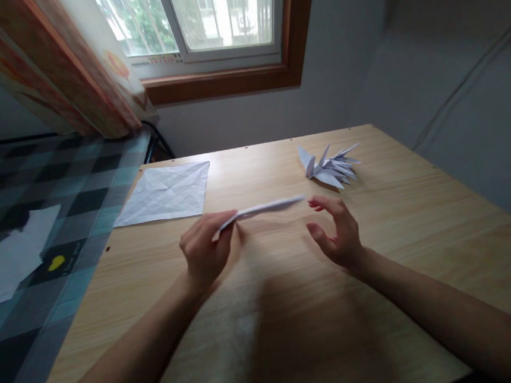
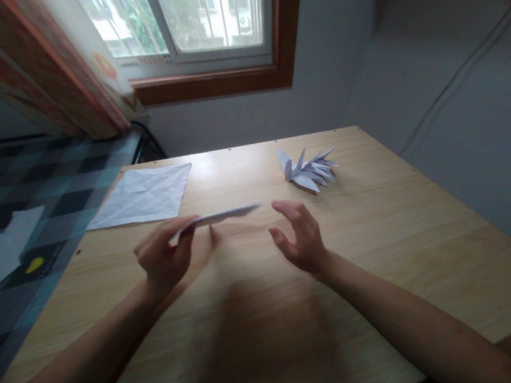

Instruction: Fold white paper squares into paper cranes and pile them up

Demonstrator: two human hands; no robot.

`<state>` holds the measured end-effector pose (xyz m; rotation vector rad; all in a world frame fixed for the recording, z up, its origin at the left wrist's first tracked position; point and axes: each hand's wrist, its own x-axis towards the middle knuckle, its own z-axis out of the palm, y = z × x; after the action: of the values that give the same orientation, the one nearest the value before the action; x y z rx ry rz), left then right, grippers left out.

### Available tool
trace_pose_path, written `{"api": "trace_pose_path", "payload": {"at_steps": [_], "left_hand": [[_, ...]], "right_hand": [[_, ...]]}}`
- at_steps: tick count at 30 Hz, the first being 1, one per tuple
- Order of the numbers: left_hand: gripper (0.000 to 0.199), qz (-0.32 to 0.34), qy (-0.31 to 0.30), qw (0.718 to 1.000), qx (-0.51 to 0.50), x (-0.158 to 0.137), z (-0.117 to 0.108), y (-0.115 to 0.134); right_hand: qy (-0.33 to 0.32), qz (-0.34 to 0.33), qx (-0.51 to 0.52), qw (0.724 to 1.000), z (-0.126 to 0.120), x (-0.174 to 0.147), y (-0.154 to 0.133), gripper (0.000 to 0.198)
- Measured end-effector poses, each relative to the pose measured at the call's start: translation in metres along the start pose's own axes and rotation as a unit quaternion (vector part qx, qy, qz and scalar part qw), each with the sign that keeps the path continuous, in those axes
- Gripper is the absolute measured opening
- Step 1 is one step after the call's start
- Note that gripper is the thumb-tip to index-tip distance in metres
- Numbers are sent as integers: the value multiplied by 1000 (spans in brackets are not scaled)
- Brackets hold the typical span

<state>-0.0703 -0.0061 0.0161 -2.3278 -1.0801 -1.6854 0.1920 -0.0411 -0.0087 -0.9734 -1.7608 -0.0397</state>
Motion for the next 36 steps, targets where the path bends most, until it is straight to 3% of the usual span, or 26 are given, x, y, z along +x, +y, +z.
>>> {"api": "trace_pose_path", "payload": {"at_steps": [1, 3, 5, 9, 12, 14, 17, 23, 28, 36], "left_hand": [[4, -74, 56, 996, 2, 4, 0, -2], [14, -214, 124, 968, -40, 9, 3, -6], [25, -307, 124, 932, -147, 10, 8, -8], [35, -414, 32, 846, -333, 1, 21, 4], [36, -443, -48, 825, -348, -8, 28, 21], [36, -458, -98, 810, -354, -13, 30, 31], [38, -465, -130, 786, -386, -17, 33, 34], [38, -455, -133, 803, -362, -16, 32, 26], [36, -448, -112, 822, -334, -12, 29, 27], [37, -432, -127, 846, -285, -11, 28, 29]], "right_hand": [[7, 38, 25, 999, 2, 0, 1, 43], [6, 101, 87, 991, 5, -1, 2, 44], [-16, 154, 148, 977, 8, -2, 2, 44], [-98, 219, 289, 927, 14, -3, -4, 59], [-152, 240, 386, 878, 18, -3, -15, 73], [-163, 278, 413, 852, 20, -3, -22, 61], [-130, 329, 374, 857, 21, -1, -28, 35], [-91, 386, 332, 856, 21, -1, -21, 30], [-135, 379, 363, 840, 21, -3, -23, 26], [-152, 363, 343, 853, 14, 2, -27, 22]]}}
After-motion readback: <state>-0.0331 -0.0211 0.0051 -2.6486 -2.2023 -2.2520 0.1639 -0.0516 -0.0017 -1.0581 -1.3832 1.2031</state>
